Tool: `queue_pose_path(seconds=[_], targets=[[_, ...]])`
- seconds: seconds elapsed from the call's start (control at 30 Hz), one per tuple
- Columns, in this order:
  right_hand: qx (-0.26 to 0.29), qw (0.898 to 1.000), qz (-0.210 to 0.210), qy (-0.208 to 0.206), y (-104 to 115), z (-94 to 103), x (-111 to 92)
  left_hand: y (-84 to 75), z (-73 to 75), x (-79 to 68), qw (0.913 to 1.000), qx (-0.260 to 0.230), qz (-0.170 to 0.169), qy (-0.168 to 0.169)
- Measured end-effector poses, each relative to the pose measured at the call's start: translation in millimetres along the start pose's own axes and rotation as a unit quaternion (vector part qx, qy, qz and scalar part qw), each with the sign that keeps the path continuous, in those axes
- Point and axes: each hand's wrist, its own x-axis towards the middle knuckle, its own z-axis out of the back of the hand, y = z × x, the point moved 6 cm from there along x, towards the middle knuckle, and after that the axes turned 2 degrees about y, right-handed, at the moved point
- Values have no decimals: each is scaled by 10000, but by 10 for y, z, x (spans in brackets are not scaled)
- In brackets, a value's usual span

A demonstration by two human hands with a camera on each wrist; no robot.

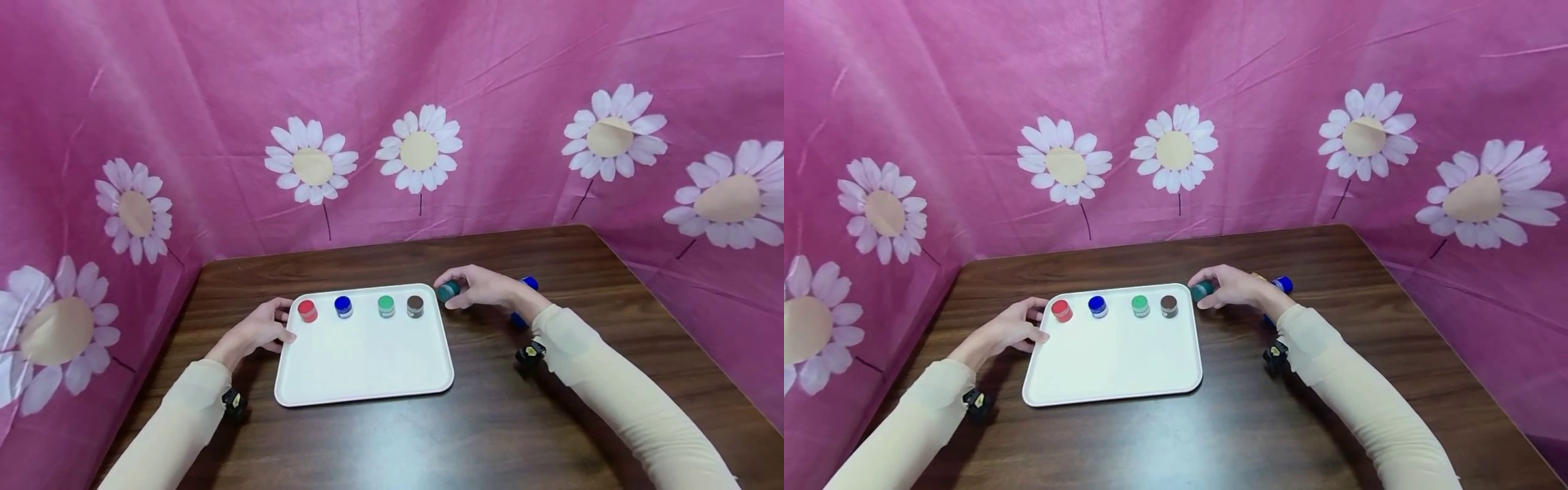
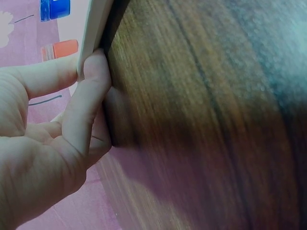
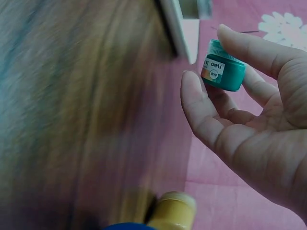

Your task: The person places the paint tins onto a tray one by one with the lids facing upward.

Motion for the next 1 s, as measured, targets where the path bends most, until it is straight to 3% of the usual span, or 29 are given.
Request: queue_pose_path(seconds=[0.1, 0.4, 0.67, 1.0], targets=[[145, 9998, 102, 26, 85, -5, -10, -6, 0, -7, 10000, 24, -25, 4], [-335, 9987, 383, -31, 389, -32, -12, 3, 11, 19, 10000, -28, 44, 13], [-97, 9968, 775, 196, 640, -138, 17, 14, 12, 42, 10000, -31, 72, 32], [84, 9933, 1140, 192, 868, -252, 104, 18, 5, 15, 10000, -31, -29, 16]])
